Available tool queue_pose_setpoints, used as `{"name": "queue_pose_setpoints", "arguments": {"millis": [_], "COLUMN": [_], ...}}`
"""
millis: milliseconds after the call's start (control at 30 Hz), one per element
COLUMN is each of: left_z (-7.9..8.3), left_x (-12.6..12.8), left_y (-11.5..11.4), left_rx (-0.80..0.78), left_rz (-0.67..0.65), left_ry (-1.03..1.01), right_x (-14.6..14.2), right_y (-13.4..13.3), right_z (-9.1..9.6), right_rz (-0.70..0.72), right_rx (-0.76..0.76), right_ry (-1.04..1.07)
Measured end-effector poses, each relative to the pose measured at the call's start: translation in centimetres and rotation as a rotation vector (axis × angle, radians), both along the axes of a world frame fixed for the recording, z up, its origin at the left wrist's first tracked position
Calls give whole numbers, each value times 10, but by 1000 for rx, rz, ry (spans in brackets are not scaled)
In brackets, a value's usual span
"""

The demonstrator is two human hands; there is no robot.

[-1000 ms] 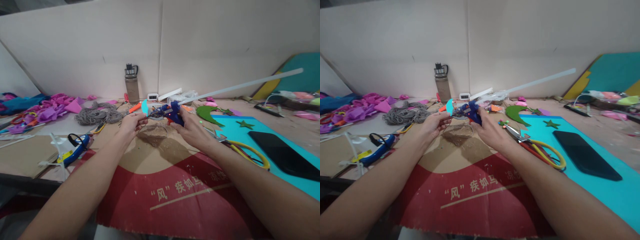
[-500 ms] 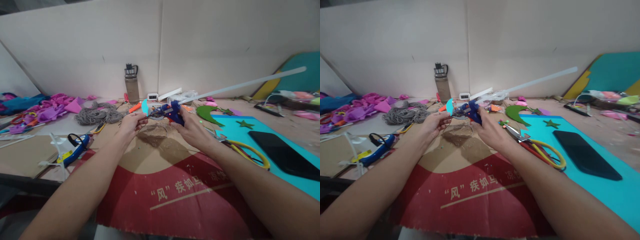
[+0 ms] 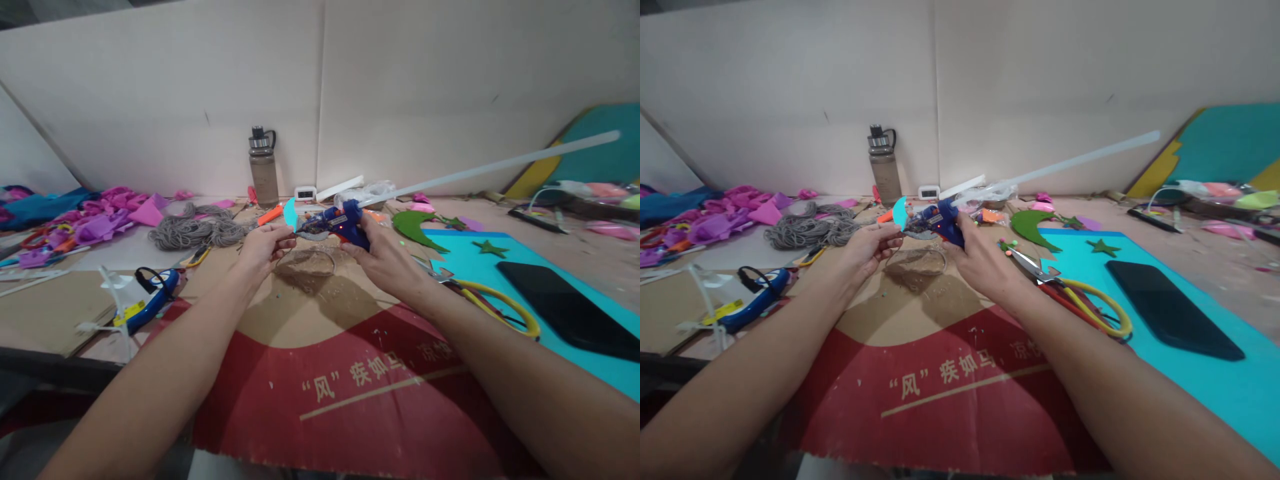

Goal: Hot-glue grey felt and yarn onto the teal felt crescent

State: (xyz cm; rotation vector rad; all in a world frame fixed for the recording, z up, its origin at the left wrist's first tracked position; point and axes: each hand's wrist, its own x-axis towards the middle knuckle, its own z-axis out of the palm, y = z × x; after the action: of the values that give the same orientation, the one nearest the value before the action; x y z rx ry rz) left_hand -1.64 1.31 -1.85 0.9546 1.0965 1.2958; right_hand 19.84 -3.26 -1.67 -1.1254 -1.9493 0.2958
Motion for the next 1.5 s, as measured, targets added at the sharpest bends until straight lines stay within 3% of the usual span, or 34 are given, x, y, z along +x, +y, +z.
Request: {"name": "queue_pose_setpoints", "arguments": {"millis": [1500], "left_z": [0], "left_x": [1], "left_y": [-1], "left_rx": [43], "left_rz": [-52], "left_ry": [65], "right_x": [3], "right_y": [0], "right_z": [1], "right_rz": [-15], "right_rx": [-6], "right_ry": [19]}}
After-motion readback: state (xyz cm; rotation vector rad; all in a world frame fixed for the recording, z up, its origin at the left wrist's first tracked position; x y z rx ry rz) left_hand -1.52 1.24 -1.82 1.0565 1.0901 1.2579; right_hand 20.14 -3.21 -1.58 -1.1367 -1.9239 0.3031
